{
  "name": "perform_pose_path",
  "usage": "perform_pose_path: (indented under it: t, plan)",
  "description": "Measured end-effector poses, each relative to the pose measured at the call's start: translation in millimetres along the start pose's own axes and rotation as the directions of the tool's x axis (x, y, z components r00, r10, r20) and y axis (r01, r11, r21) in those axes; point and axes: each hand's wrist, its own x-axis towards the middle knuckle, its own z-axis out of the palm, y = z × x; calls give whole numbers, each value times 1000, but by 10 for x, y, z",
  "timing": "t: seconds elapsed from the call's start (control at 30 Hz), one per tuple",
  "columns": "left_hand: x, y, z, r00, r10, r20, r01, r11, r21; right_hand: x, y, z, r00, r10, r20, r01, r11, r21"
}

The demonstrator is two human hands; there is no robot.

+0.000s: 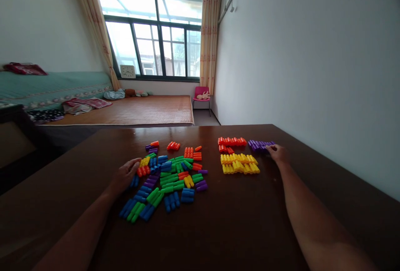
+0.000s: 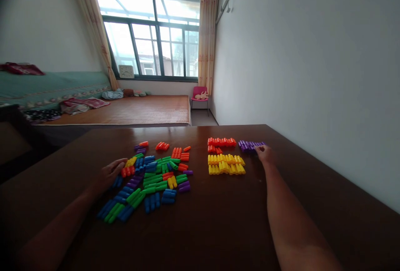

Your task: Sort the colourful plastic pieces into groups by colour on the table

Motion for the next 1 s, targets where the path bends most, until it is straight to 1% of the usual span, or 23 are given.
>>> perform_pose_path:
  t: [0.17,0.27,0.33,0.4,0.47,0.5,0.57,0.63,0.67,0.7,0.73,0.77,0.8,0.83,0.87,0.9,0.93,0.97,1.0]
  plan:
    - [-7,-5,16,1000,10,5,-10,1000,-3,48,109,56,999,-30,-31,32,996,78]
    - [-24,3,29,1000,19,10,-18,1000,-15,53,129,51,997,-40,-65,47,992,113]
    - [-41,18,32,999,30,16,-29,999,-27,46,84,18,991,-29,-131,44,992,119]
    - [-62,46,28,999,43,17,-43,998,-35,30,-40,-49,976,-26,-216,54,990,127]
    - [-83,87,19,999,45,13,-44,998,-33,-8,-268,-154,958,-51,-281,102,981,167]
    - [-93,109,15,999,43,11,-43,999,-30,-42,-422,-219,951,-81,-298,145,969,201]
    - [-107,142,9,999,48,2,-48,998,-33,-164,-801,-356,940,-173,-294,258,925,281]
    - [-113,151,13,998,61,-13,-62,997,-48,-382,-1244,-468,927,-298,-229,365,857,364]
    - [-114,146,18,998,64,-23,-65,996,-59,-533,-1476,-503,915,-364,-173,403,822,402]
    - [-115,138,24,998,61,-31,-63,996,-68,-708,-1706,-518,894,-437,-102,434,786,439]
    - [-115,129,29,998,51,-34,-54,996,-73,-902,-1931,-513,856,-516,-22,464,749,472]
    - [-117,123,34,999,38,-33,-40,996,-75,-1107,-2148,-488,806,-591,48,494,715,495]
    - [-120,120,37,999,23,-28,-25,997,-73,-1312,-2354,-447,736,-667,113,527,670,522]
    - [-125,122,38,1000,12,-24,-14,997,-70,-1505,-2552,-393,650,-742,164,562,614,554]
    - [-130,128,37,1000,7,-17,-8,998,-67,-1676,-2741,-328,547,-813,200,600,547,584]
    - [-137,137,36,1000,7,-13,-8,998,-67,-1819,-2925,-255,443,-868,225,632,480,608]
    - [-143,147,35,1000,10,-14,-11,997,-70,-1929,-3105,-174,352,-904,242,659,423,622]
    - [-150,156,33,1000,18,-18,-19,997,-75,-2007,-3284,-86,286,-924,254,683,383,622]
    - [-156,163,34,999,26,-24,-27,996,-83,-2056,-3462,8,246,-932,265,707,360,609]
